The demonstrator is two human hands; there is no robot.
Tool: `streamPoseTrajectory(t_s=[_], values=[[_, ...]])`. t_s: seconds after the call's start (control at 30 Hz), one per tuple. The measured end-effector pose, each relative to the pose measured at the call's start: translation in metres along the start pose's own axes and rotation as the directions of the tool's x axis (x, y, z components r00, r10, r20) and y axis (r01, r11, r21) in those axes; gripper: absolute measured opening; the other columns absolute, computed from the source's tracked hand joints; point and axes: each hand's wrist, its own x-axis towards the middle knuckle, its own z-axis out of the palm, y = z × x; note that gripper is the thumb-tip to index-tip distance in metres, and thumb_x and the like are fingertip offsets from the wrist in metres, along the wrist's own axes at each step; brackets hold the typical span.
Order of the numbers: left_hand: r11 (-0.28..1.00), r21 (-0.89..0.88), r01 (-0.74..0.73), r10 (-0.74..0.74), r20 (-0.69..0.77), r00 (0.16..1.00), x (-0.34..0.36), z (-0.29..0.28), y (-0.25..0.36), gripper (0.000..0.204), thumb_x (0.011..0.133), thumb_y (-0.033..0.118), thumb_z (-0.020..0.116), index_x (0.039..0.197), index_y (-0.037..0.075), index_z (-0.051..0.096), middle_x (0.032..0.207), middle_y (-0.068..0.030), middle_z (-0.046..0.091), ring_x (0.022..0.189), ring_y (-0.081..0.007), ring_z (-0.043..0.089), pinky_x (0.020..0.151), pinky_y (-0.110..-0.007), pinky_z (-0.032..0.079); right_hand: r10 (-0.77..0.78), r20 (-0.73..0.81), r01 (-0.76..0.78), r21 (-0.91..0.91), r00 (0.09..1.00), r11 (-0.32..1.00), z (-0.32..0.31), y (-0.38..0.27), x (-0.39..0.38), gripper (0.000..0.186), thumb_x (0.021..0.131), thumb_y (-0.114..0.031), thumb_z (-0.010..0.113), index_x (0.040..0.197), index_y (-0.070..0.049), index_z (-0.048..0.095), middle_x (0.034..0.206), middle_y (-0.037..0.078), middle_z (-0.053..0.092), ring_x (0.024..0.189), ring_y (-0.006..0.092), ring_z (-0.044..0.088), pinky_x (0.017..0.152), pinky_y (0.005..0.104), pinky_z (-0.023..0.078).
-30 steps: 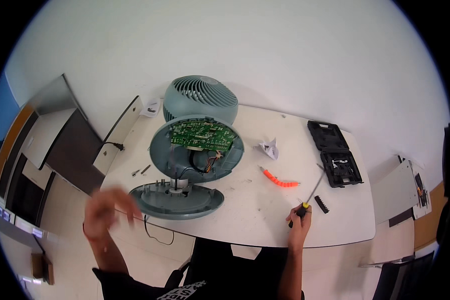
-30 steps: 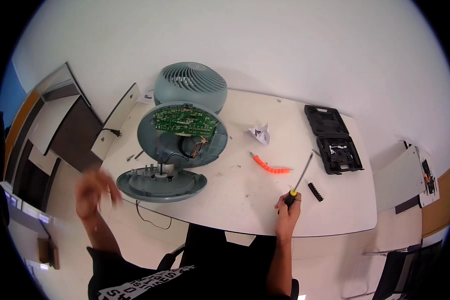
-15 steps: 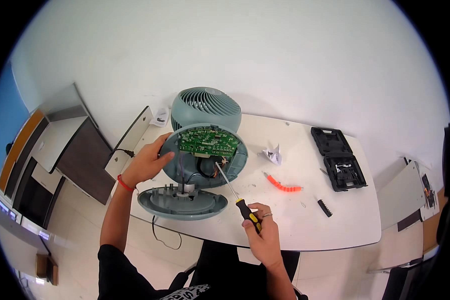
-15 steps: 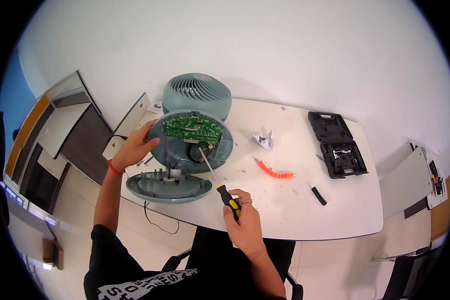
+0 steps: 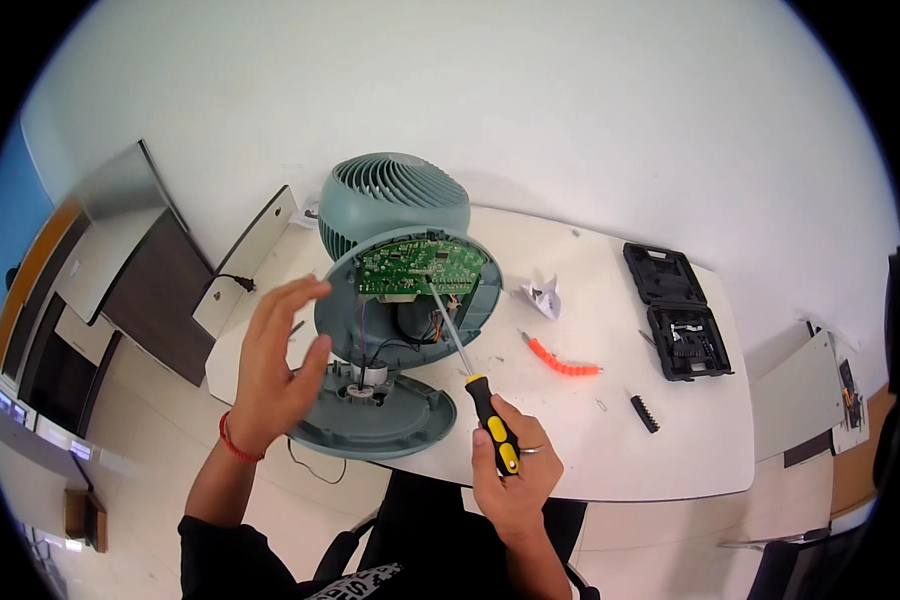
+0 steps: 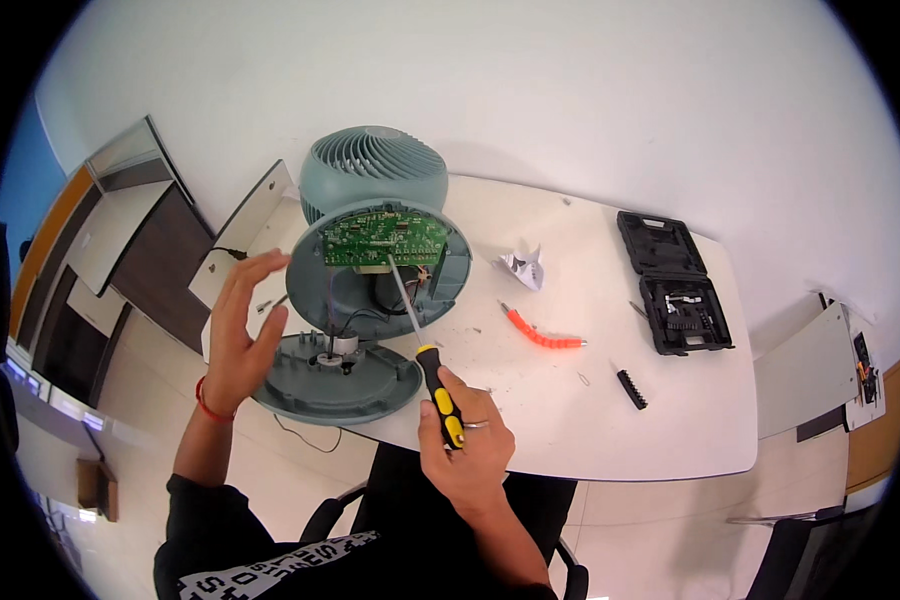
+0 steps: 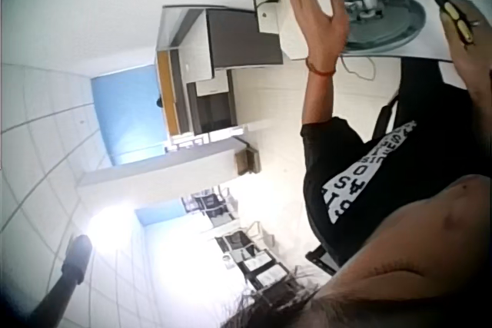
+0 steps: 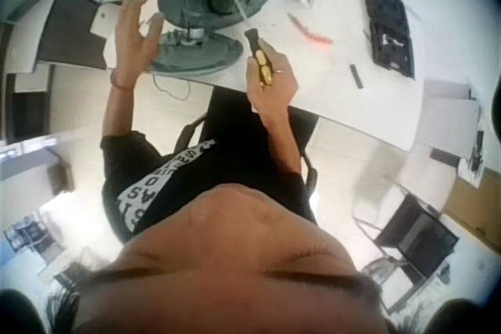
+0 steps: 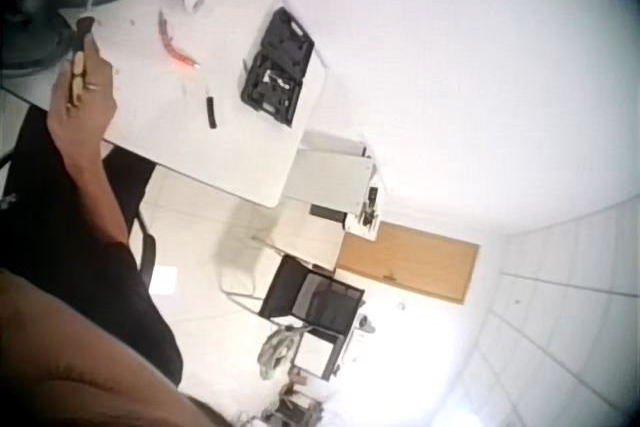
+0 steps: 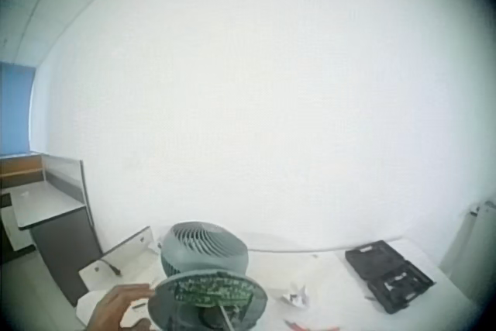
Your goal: The person uses a screwdriver to remove screws from a disassembled teal fan, exposing the internal circuit board. The person then detaches the circuit board from the fan housing and places it on the table.
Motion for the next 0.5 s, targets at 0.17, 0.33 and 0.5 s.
streamPoseTrajectory(t_s=[0.17,0.33,0.5], values=[[0.99,-0.14,-0.024,0.05,0.187,0.981,0.007,0.011,0.018,0.049,0.093,0.014,0.07,0.138,0.0,0.055,0.137,-0.0224,0.059,0.128,-0.0403,0.056,0.109,-0.044,0.044,-0.064,0.024,0.065,-0.039,0.998,0.997,0.012,-0.004,0.005,0.046,0.083,0.0,0.078,0.128,-0.001,0.068,0.089,0.015,0.07,0.067,0.0212,0.07,0.061,0.0286,0.054],[0.509,-0.538,0.672,-0.199,0.686,0.7,0.031,0.03,0.021,0.051,0.111,0.03,0.052,0.152,0.001,0.044,0.149,-0.0116,0.057,0.138,-0.0174,0.05,0.113,-0.034,0.041,-0.098,0.021,0.099,-0.067,0.995,0.993,0.018,-0.008,0.004,0.046,0.084,-0.001,0.078,0.129,-0.001,0.067,0.092,0.015,0.07,0.07,0.025,0.07,0.062,0.0308,0.056],[0.389,-0.598,0.7,-0.186,0.694,0.696,0.038,0.064,0.013,0.054,0.107,0.024,0.06,0.152,0.0,0.042,0.154,-0.0127,0.05,0.144,-0.0216,0.045,0.116,-0.034,0.04,-0.065,0.085,0.072,-0.083,0.994,0.994,0.018,-0.018,0.003,0.046,0.085,-0.002,0.077,0.129,0.001,0.065,0.096,0.016,0.069,0.075,0.0265,0.07,0.064,0.0322,0.056]])
